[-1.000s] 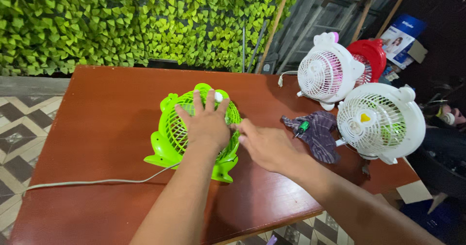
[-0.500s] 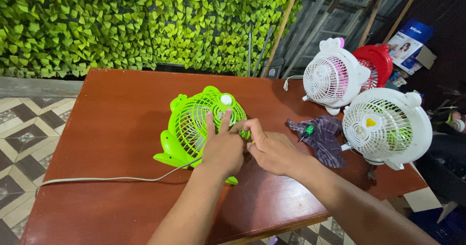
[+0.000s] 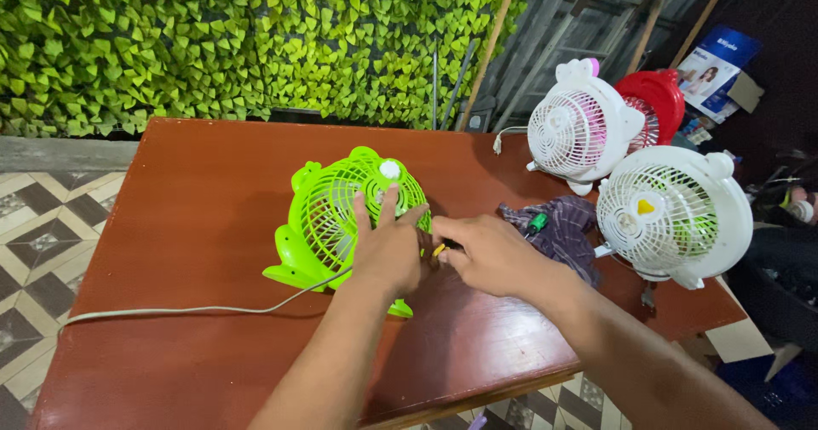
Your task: The person uses a screwdriver to unscrew the protective grills of several small decorative desk fans, wipes them with a cloth, and reassembles them on a table.
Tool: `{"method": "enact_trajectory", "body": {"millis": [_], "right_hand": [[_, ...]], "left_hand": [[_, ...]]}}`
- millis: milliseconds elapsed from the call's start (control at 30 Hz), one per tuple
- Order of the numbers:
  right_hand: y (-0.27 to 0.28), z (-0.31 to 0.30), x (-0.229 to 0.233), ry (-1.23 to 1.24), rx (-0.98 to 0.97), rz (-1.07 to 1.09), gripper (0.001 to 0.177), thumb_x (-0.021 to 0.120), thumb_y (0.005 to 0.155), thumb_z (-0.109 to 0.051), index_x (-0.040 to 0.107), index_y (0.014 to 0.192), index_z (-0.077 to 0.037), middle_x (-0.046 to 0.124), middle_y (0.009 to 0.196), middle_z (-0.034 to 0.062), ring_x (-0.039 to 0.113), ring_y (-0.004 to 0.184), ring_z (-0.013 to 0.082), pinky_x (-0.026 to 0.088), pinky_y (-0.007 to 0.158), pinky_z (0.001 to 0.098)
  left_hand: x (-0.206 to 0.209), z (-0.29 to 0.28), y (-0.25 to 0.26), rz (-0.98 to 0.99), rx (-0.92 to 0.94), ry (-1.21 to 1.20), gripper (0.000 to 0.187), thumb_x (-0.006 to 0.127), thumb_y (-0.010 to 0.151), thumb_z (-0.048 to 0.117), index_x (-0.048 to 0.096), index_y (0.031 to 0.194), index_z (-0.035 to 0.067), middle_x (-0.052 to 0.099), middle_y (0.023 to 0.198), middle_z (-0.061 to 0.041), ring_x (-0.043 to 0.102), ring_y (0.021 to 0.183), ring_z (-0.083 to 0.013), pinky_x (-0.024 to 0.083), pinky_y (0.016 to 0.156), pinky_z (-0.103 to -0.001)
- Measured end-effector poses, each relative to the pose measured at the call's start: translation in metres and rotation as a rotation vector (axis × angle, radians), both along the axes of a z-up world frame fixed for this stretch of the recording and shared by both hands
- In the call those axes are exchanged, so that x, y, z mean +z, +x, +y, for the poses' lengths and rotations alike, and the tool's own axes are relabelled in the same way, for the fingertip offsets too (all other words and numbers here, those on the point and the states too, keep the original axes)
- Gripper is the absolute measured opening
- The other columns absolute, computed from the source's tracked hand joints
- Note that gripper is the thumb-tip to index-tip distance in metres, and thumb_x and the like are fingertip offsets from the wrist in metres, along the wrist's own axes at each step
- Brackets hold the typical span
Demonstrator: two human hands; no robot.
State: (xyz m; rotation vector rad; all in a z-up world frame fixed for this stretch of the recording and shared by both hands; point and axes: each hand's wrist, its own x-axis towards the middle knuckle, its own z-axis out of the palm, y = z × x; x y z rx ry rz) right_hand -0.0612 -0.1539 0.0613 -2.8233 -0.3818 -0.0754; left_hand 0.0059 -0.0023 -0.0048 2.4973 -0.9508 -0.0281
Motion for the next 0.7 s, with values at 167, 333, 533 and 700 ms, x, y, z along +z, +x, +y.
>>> {"method": "enact_trajectory", "body": {"millis": [167, 333, 533, 700], "right_hand": [[0.003, 0.002, -0.006, 0.069, -0.173, -0.004, 0.022, 0.073, 0.086, -0.023, 0.059, 0.096, -0.009, 0.072, 0.078, 0.0129, 0.071, 0.074, 0.0362, 0.052, 0.066, 0.0477], [0.003, -0.008, -0.01, -0.051, 0.195, -0.206, 0.017, 0.068, 0.084, -0.014, 0.058, 0.097, -0.007, 0.07, 0.086, 0.016, 0.068, 0.083, 0.0411, 0.051, 0.069, 0.0495], [0.008, -0.009, -0.019, -0.019, -0.021, -0.148, 0.016, 0.068, 0.095, -0.019, 0.056, 0.101, -0.01, 0.073, 0.085, 0.0154, 0.07, 0.084, 0.0407, 0.052, 0.071, 0.05], [0.009, -0.017, -0.015, 0.048, 0.074, -0.125, 0.029, 0.066, 0.086, -0.013, 0.054, 0.112, -0.007, 0.074, 0.089, 0.0145, 0.071, 0.085, 0.0391, 0.054, 0.069, 0.0482]], "left_hand": [[-0.014, -0.011, 0.0, -0.174, 0.112, -0.128, 0.037, 0.076, 0.081, 0.033, 0.077, 0.116, 0.023, 0.055, 0.147, 0.007, 0.024, 0.156, -0.0283, -0.003, 0.125, -0.067], [0.003, 0.0, 0.0, 0.029, 0.006, 0.033, 0.024, 0.076, 0.081, 0.033, 0.081, 0.105, 0.031, 0.043, 0.156, 0.007, 0.013, 0.155, -0.0284, -0.007, 0.12, -0.065], [0.002, -0.006, -0.004, 0.003, 0.077, -0.023, 0.025, 0.077, 0.081, 0.041, 0.081, 0.102, 0.028, 0.048, 0.153, 0.009, 0.015, 0.156, -0.0267, -0.006, 0.124, -0.065], [0.002, -0.005, 0.001, 0.021, 0.05, -0.023, 0.028, 0.078, 0.079, 0.039, 0.081, 0.106, 0.031, 0.046, 0.156, 0.01, 0.013, 0.154, -0.0275, -0.008, 0.12, -0.066]]}}
